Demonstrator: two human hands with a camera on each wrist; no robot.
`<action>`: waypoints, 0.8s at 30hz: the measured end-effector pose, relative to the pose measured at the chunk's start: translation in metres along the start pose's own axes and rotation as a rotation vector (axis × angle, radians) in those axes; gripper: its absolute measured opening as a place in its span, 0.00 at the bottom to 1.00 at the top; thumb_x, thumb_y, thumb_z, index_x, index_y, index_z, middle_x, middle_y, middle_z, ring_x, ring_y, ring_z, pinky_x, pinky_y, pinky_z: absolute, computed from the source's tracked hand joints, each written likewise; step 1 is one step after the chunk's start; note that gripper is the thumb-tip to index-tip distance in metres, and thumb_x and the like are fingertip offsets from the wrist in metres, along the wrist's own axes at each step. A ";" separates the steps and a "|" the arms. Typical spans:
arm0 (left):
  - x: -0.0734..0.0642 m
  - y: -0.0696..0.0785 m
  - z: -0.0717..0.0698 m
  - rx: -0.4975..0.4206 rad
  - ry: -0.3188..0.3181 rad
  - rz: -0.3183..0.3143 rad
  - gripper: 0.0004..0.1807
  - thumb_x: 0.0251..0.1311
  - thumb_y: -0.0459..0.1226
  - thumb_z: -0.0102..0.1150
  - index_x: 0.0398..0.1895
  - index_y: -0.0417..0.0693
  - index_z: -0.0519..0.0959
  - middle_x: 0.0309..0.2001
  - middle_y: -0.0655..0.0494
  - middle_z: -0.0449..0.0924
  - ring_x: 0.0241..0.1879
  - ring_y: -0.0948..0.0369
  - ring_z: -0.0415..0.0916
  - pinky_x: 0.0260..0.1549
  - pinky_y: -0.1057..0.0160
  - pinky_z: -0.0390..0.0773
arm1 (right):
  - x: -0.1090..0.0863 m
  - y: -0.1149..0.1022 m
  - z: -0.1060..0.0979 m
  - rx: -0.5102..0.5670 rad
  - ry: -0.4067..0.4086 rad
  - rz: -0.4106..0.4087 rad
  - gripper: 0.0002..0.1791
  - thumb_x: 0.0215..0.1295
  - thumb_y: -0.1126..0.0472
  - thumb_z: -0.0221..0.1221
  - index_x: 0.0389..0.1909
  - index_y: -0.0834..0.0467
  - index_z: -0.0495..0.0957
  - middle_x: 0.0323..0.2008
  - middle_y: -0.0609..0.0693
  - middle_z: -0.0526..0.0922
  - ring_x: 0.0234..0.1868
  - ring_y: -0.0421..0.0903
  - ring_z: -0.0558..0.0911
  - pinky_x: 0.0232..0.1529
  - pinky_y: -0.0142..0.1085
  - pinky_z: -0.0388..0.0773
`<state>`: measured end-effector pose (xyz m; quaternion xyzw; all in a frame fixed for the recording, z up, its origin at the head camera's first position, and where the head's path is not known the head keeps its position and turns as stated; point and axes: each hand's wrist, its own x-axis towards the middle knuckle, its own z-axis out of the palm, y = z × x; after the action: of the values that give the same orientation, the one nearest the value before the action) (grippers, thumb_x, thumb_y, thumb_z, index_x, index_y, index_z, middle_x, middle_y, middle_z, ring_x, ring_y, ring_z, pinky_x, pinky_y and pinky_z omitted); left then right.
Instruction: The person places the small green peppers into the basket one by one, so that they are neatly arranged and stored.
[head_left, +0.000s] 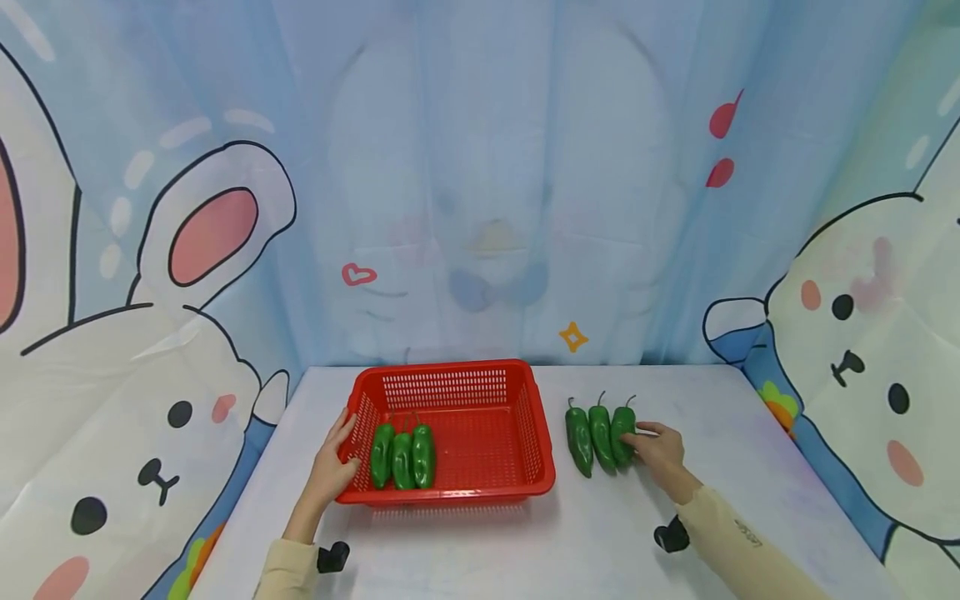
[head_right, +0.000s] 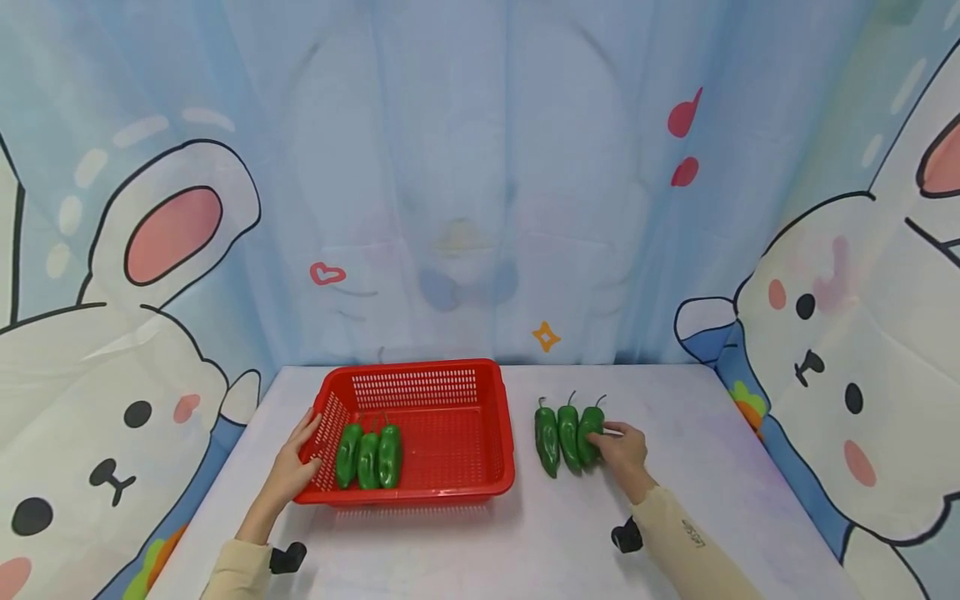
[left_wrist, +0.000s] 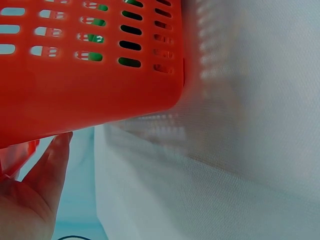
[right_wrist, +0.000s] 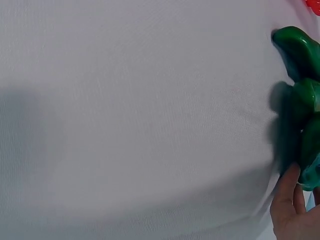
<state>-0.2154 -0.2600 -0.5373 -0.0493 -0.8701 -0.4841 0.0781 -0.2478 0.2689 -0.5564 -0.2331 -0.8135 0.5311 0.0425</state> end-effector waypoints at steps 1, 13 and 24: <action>0.000 0.000 0.000 0.001 -0.001 0.001 0.43 0.48 0.20 0.51 0.74 0.37 0.59 0.78 0.43 0.47 0.74 0.39 0.47 0.56 0.40 0.72 | -0.001 -0.001 -0.001 0.006 0.002 0.002 0.30 0.59 0.65 0.63 0.61 0.75 0.69 0.54 0.76 0.75 0.49 0.62 0.81 0.38 0.39 0.82; -0.002 0.002 0.002 -0.002 -0.005 -0.003 0.43 0.48 0.20 0.51 0.74 0.37 0.59 0.78 0.43 0.47 0.74 0.39 0.47 0.56 0.40 0.71 | -0.002 0.004 -0.006 0.033 -0.017 0.056 0.31 0.59 0.65 0.60 0.62 0.74 0.68 0.56 0.76 0.73 0.49 0.61 0.80 0.39 0.40 0.82; 0.000 0.001 0.000 0.018 -0.009 -0.001 0.43 0.49 0.21 0.50 0.75 0.37 0.58 0.78 0.44 0.46 0.74 0.39 0.48 0.55 0.40 0.73 | -0.005 -0.014 -0.015 0.219 -0.035 0.070 0.32 0.61 0.68 0.60 0.65 0.74 0.65 0.59 0.76 0.71 0.38 0.44 0.82 0.44 0.42 0.83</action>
<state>-0.2154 -0.2596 -0.5367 -0.0502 -0.8747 -0.4762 0.0745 -0.2430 0.2748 -0.5367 -0.2461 -0.7426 0.6219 0.0351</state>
